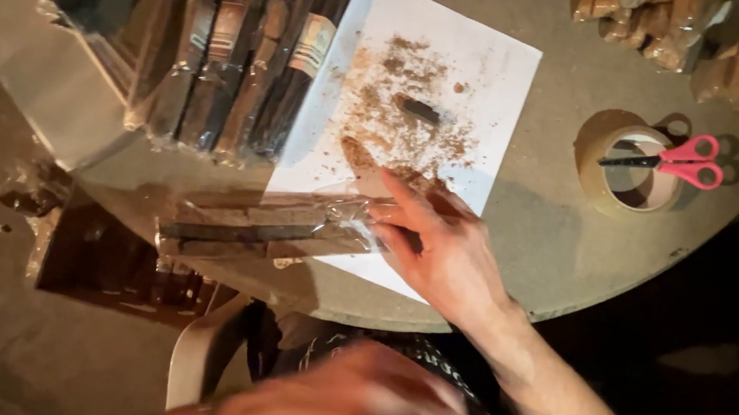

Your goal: The person places small wooden pieces into a plastic bag, uses clear tape to seal the bag, and sets it aside on a table among other packaged wood pieces.

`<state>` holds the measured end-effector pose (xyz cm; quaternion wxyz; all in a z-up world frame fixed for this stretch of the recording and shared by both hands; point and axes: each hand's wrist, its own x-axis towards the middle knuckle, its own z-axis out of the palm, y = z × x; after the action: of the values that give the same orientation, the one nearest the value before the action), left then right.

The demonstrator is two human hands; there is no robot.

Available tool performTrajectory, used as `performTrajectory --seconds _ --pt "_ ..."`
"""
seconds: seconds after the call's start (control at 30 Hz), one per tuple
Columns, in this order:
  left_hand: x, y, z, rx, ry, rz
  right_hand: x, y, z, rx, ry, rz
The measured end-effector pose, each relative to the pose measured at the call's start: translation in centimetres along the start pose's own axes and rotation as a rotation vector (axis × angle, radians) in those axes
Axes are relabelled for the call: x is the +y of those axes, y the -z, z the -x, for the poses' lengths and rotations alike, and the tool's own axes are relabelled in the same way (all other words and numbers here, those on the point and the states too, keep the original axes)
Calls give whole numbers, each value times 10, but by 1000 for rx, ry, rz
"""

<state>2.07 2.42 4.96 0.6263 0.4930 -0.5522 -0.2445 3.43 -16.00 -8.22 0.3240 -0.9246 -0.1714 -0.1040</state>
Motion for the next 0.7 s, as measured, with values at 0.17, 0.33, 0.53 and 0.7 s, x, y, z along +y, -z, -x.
performTrajectory --seconds 0.17,0.33,0.53,0.7 --pt "-23 16 87 516 236 -477 -5 4 -4 30 114 -15" --pt "-28 57 171 706 553 -1264 -16 4 -6 59 47 69" --pt "-26 77 164 596 665 -1221 -25 3 -5 111 18 -32" --pt "-23 93 162 609 736 -1107 -23 -2 -1 106 -28 -68"
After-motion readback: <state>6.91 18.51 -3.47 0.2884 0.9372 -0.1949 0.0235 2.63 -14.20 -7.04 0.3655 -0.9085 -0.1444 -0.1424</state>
